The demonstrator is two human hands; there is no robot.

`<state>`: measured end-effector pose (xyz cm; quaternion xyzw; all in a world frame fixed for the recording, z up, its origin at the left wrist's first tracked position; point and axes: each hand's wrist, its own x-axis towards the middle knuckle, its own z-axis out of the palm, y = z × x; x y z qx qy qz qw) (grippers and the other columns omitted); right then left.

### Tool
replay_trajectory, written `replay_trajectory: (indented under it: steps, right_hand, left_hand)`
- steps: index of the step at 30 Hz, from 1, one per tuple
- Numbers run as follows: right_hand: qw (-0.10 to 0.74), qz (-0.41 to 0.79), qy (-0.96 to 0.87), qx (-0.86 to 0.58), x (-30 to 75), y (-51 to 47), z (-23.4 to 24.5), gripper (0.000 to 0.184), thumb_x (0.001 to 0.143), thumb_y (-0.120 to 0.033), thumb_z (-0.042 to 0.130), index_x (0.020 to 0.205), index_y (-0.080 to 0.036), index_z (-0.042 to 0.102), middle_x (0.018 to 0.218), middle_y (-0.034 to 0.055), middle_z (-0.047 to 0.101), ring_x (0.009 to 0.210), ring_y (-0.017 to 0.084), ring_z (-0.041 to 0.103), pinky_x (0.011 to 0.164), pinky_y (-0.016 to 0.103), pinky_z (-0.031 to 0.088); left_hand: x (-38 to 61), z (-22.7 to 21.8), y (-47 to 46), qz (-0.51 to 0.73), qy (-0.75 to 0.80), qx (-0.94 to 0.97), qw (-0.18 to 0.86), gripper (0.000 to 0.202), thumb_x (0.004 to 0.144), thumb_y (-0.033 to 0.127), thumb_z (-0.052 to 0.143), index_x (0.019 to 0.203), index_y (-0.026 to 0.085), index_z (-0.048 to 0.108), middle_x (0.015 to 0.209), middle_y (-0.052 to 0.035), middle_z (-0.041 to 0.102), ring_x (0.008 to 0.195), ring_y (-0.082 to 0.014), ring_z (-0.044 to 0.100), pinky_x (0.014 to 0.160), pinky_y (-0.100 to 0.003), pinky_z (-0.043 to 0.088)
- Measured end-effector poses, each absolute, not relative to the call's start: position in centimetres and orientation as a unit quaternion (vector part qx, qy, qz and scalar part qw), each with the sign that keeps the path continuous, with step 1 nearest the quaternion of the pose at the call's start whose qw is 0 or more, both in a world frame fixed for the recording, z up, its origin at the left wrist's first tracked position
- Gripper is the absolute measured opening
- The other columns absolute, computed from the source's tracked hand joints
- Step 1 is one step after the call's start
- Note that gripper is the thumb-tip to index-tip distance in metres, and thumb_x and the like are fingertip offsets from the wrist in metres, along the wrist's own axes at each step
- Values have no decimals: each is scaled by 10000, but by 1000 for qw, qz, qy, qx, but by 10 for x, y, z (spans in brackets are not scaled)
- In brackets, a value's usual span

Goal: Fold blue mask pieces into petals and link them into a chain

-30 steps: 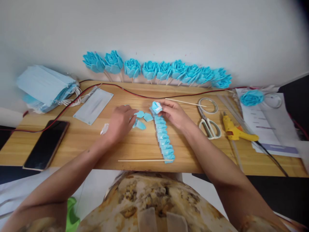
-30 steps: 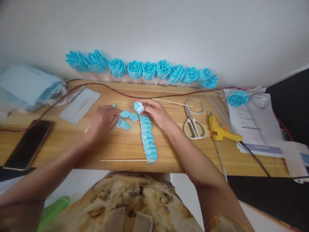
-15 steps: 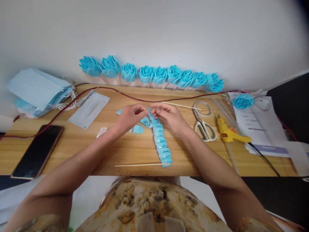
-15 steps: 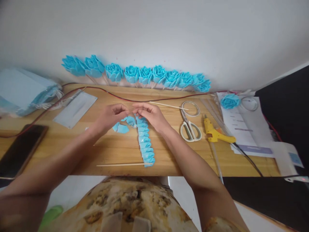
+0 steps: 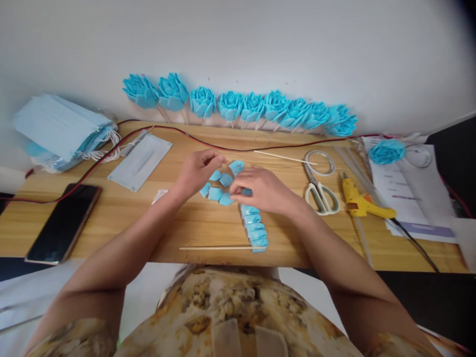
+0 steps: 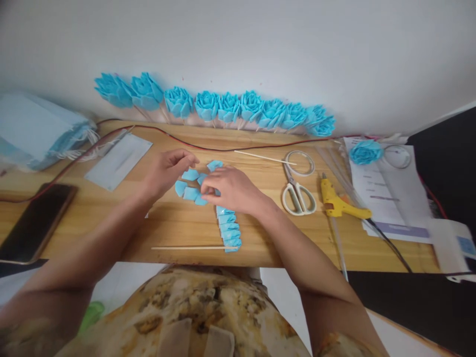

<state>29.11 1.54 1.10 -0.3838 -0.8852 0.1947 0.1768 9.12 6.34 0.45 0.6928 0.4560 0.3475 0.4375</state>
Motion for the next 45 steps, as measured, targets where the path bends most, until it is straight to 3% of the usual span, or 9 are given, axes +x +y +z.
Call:
replay_trajectory:
  steps: [5, 11, 16, 20, 24, 28, 34, 40, 45]
  right_hand:
    - [40, 76, -918, -387, 273, 7, 6, 242, 885, -404, 671, 824, -174, 715, 824, 77, 717, 850, 231, 615, 772, 367, 323]
    - [18, 62, -921, -384, 266, 6, -4, 175, 900, -245, 587, 814, -147, 704, 819, 98, 715, 816, 215, 598, 766, 376, 306]
    - [165, 195, -872, -417, 288, 17, 6, 128, 839, -177, 598, 743, -176, 684, 732, 30, 691, 745, 169, 579, 759, 338, 350]
    - [372, 404, -684, -480, 301, 24, 8, 161, 859, -324, 617, 786, -187, 659, 745, 0, 667, 693, 134, 557, 666, 272, 396]
    - [468, 495, -554, -479, 299, 28, 2, 217, 812, -394, 679, 748, -189, 646, 715, -18, 633, 670, 117, 529, 653, 251, 400]
    - [472, 511, -538, -477, 296, 30, -3, 228, 802, -399, 699, 735, -187, 650, 706, -22, 624, 667, 112, 518, 651, 245, 396]
    - [435, 509, -591, -449, 301, 30, -6, 319, 893, -476, 590, 791, -190, 688, 782, 13, 662, 768, 143, 582, 744, 273, 458]
    - [395, 494, -601, -489, 292, 24, -2, 361, 776, -527, 727, 748, -184, 618, 664, -32, 565, 605, 103, 457, 560, 240, 348]
    - [420, 467, -597, -500, 293, 27, -6, 382, 789, -531, 709, 698, -184, 580, 648, -28, 581, 601, 104, 462, 555, 240, 343]
  left_hand:
    - [89, 0, 66, 350, 455, 694, 435, 270, 837, 380, 544, 720, 155, 640, 658, 11, 566, 606, -107, 477, 561, -234, 362]
    - [88, -2, 66, 351, 451, 697, 432, 268, 834, 376, 548, 698, 162, 637, 650, 6, 579, 618, -113, 484, 565, -237, 364]
    - [89, 0, 64, 358, 441, 692, 446, 284, 858, 391, 552, 742, 159, 666, 683, -5, 616, 614, -111, 489, 565, -234, 369]
    - [90, 5, 61, 362, 399, 684, 492, 425, 911, 524, 506, 868, 148, 700, 733, -34, 648, 639, -128, 525, 591, -244, 420]
    - [91, 10, 57, 329, 383, 679, 533, 504, 899, 613, 500, 806, 150, 677, 709, -30, 618, 642, -129, 526, 596, -246, 429]
    - [92, 8, 55, 290, 389, 668, 564, 412, 790, 570, 668, 750, 161, 646, 657, 8, 563, 590, -105, 465, 515, -223, 357]
    - [91, 1, 56, 267, 405, 671, 561, 355, 794, 490, 646, 668, 165, 578, 578, 33, 472, 529, -87, 407, 465, -211, 298]
    - [93, 1, 54, 265, 394, 692, 545, 336, 791, 461, 647, 667, 158, 575, 594, 35, 445, 546, -80, 380, 488, -214, 296]
    - [94, -2, 56, 289, 406, 675, 545, 341, 804, 481, 636, 703, 157, 591, 631, 16, 516, 566, -92, 419, 504, -220, 323]
